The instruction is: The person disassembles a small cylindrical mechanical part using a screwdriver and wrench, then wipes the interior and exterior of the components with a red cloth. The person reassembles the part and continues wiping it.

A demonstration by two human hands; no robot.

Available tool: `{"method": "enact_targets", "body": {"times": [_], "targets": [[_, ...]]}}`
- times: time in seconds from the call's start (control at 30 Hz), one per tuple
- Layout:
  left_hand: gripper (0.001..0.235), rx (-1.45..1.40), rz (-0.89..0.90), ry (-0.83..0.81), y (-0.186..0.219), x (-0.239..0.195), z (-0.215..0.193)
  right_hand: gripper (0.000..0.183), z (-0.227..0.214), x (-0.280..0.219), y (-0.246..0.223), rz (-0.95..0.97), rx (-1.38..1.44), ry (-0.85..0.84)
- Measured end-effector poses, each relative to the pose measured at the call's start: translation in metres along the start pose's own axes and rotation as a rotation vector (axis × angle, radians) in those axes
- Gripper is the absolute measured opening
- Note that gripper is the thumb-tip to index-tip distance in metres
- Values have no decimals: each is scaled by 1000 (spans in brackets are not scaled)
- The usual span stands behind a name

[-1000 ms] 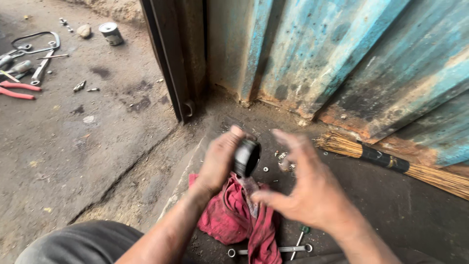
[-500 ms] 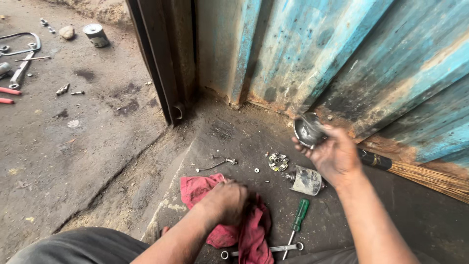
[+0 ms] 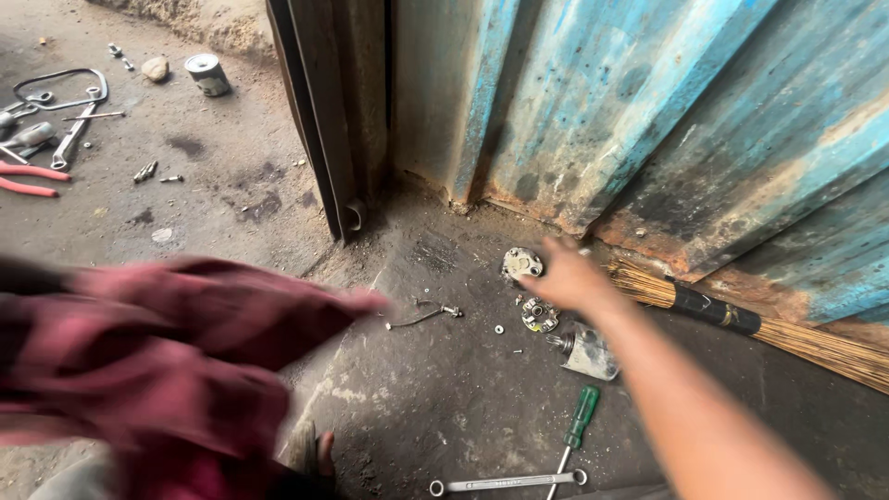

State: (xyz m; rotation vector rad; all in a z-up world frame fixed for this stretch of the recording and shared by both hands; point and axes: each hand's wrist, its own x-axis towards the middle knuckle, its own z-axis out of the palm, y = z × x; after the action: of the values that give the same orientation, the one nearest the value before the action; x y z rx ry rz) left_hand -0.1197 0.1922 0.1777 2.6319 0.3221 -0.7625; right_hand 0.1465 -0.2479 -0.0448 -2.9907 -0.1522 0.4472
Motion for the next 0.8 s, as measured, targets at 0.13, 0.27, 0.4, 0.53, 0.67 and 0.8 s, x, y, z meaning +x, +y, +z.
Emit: {"method": "enact_targets", "body": {"times": [0.13,0.27,0.4,0.53,0.67,0.8], "targets": [[38,-5,-74,65,-14,7,26,101,-53,-59,31,30,-234,-465],[45,-13,52,101,-2,7,30,120,-10,-106,37,-45,-298,-330],[53,-19,327,76,63,20,27,111,-9,-113,33,-8,-247,-210],[65,-85,576,-77,148,67,48,107,-44,-136,5,0,108,-165],[88,-873,540,-291,197,123,111,88,-58,-165,-20,-242,724,108],[90,-1452,441,-509,198,165,158,92,-47,-157,-32,-466,457,380]]}}
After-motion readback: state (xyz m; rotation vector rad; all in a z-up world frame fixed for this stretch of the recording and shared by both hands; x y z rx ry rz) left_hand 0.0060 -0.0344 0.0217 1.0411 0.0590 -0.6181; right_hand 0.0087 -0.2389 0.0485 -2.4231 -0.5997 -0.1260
